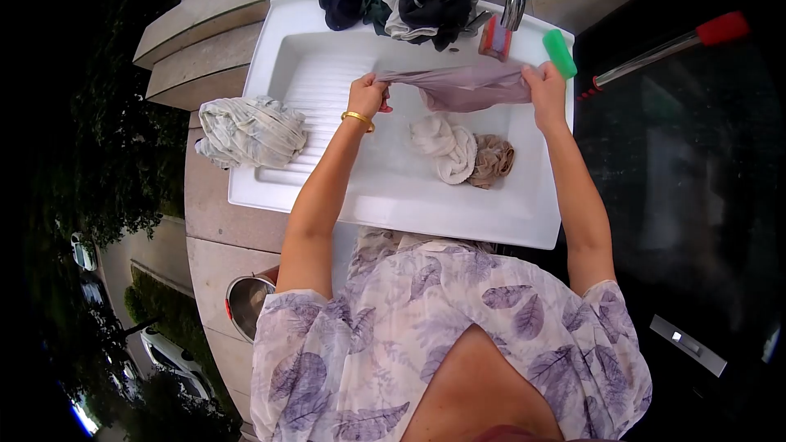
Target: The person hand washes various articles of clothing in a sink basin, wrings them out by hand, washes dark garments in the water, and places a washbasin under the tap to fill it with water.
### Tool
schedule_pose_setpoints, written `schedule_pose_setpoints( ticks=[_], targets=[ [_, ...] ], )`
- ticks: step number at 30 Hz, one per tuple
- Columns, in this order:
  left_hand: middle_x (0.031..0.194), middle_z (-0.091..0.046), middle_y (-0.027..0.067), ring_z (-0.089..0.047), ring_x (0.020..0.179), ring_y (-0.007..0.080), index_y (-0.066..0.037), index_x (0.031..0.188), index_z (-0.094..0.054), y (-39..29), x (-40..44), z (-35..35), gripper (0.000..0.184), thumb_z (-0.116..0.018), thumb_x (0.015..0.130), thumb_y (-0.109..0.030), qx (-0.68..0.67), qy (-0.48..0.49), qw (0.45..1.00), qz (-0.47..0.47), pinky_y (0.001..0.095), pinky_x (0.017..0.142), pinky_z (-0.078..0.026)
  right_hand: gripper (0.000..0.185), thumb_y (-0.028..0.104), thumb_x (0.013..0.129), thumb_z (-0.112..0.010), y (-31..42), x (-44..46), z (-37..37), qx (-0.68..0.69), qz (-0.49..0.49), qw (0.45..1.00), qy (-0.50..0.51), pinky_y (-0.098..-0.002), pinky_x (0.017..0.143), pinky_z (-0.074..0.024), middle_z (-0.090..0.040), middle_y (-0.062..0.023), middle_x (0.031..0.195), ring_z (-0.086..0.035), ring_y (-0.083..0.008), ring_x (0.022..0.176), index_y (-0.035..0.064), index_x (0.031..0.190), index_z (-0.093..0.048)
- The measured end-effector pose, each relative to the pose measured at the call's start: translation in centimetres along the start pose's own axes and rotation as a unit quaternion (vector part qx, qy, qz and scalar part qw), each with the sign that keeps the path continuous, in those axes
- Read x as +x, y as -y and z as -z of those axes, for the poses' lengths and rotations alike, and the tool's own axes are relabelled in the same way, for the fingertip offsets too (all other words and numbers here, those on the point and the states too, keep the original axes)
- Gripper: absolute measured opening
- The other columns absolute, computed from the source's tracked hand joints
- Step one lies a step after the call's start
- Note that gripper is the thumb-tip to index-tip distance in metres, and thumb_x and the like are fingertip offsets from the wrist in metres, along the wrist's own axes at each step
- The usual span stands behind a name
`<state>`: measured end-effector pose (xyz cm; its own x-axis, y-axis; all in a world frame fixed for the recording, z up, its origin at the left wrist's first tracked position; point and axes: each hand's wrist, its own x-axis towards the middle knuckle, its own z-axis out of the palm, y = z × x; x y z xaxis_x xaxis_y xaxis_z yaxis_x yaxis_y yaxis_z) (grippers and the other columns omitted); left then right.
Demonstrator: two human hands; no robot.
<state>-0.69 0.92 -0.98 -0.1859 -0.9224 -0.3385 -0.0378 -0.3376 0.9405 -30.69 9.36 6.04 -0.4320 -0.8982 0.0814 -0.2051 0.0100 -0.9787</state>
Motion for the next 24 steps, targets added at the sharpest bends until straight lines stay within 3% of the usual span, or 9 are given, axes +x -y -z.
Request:
schedule_pose_setpoints(
  ticks=[3, 5, 9, 11, 14, 17, 19, 23, 24],
  targets=[
    [0.079, -0.060, 0.0149, -0.059, 0.065, 0.0238, 0.001, 0.094, -0.056, 2.4, 2.3, 1.0, 0.021, -0.052, 0.078, -0.011, 0.307, -0.046, 0.950, -0.030, 0.0341, 0.059, -0.051, 0.022, 0.020, 0.083, -0.062, -9.6, 0.2, 0.5, -0.116, -0.142, 0.983, 0.006, -0.0244, 0.049, -0.0400, -0.053, -0.0027, 0.072, -0.050, -0.0094, 0.064, 0.0071, 0.075, -0.047],
    [0.100, -0.060, 0.0218, -0.060, 0.089, 0.0321, -0.002, 0.108, -0.054, 7.4, 5.1, 1.3, 0.036, -0.055, 0.076, -0.017, 0.499, -0.069, 0.856, -0.115, 0.0384, 0.074, -0.050, 0.023, 0.021, 0.082, -0.062, -14.9, -0.6, -0.6, -0.168, -0.174, 0.969, -0.060, -0.0267, 0.051, -0.0441, -0.054, -0.0068, 0.088, -0.053, -0.0135, 0.071, 0.0034, 0.092, -0.051],
    [0.141, -0.024, 0.0184, -0.025, 0.128, 0.0386, -0.020, 0.130, -0.042, 7.3, 3.9, -3.9, 0.063, -0.061, 0.073, -0.037, 0.512, -0.086, 0.852, -0.059, 0.0543, 0.099, -0.026, 0.047, 0.018, 0.078, -0.062, -18.8, -2.0, -1.2, -0.224, -0.109, 0.964, 0.091, -0.0334, 0.069, -0.0465, -0.049, -0.0139, 0.109, -0.053, -0.0241, 0.089, 0.0070, 0.120, -0.044],
    [0.142, -0.025, 0.0125, -0.023, 0.130, 0.0376, -0.024, 0.126, -0.045, 8.9, 3.2, -6.7, 0.058, -0.063, 0.073, -0.036, 0.519, -0.066, 0.844, -0.116, 0.0608, 0.097, -0.023, 0.055, 0.016, 0.075, -0.061, -18.2, -3.2, -2.4, -0.264, 0.034, 0.952, 0.152, -0.0376, 0.081, -0.0448, -0.046, -0.0174, 0.119, -0.051, -0.0294, 0.101, 0.0117, 0.127, -0.042],
    [0.138, -0.031, 0.0053, -0.027, 0.128, 0.0329, -0.022, 0.113, -0.051, 9.8, 0.2, -10.1, 0.045, -0.065, 0.071, -0.031, 0.640, 0.065, 0.749, -0.160, 0.0625, 0.096, -0.023, 0.057, 0.015, 0.074, -0.058, -16.8, -5.4, -3.8, -0.495, 0.042, 0.809, 0.312, -0.0407, 0.096, -0.0359, -0.035, -0.0176, 0.135, -0.042, -0.0339, 0.116, 0.0183, 0.129, -0.042],
    [0.126, -0.043, 0.0049, -0.033, 0.125, 0.0262, -0.019, 0.103, -0.058, 9.6, 0.3, -8.9, 0.034, -0.064, 0.071, -0.026, 0.651, 0.110, 0.725, -0.195, 0.0622, 0.095, -0.024, 0.050, 0.014, 0.075, -0.055, -14.8, -6.0, -3.8, -0.546, -0.022, 0.762, 0.347, -0.0429, 0.097, -0.0352, -0.035, -0.0147, 0.137, -0.039, -0.0335, 0.120, 0.0195, 0.124, -0.049],
    [0.122, -0.046, 0.0067, -0.035, 0.123, 0.0264, -0.021, 0.105, -0.061, 11.9, 5.0, -5.0, 0.034, -0.062, 0.072, -0.029, 0.612, 0.038, 0.780, -0.125, 0.0586, 0.094, -0.027, 0.047, 0.015, 0.075, -0.055, -14.9, -5.5, -3.2, -0.510, -0.052, 0.805, 0.299, -0.0433, 0.094, -0.0387, -0.040, -0.0145, 0.134, -0.045, -0.0342, 0.114, 0.0177, 0.122, -0.051],
    [0.121, -0.046, 0.0119, -0.035, 0.119, 0.0316, -0.019, 0.103, -0.063, 8.5, 3.6, -6.4, 0.031, -0.059, 0.073, -0.024, 0.657, -0.083, 0.747, -0.052, 0.0444, 0.096, -0.030, 0.040, 0.022, 0.079, -0.055, -16.8, -4.3, -2.2, -0.356, -0.129, 0.909, 0.172, -0.0422, 0.085, -0.0454, -0.048, -0.0140, 0.126, -0.056, -0.0322, 0.099, 0.0125, 0.117, -0.055],
    [0.117, -0.048, 0.0131, -0.038, 0.114, 0.0309, -0.016, 0.099, -0.063, 8.4, 3.0, -7.7, 0.027, -0.058, 0.073, -0.022, 0.597, -0.079, 0.796, -0.065, 0.0424, 0.092, -0.033, 0.038, 0.026, 0.080, -0.054, -16.2, -4.6, -2.5, -0.259, -0.204, 0.929, 0.168, -0.0414, 0.082, -0.0466, -0.052, -0.0125, 0.121, -0.058, -0.0310, 0.094, 0.0110, 0.115, -0.056]
  ],
)
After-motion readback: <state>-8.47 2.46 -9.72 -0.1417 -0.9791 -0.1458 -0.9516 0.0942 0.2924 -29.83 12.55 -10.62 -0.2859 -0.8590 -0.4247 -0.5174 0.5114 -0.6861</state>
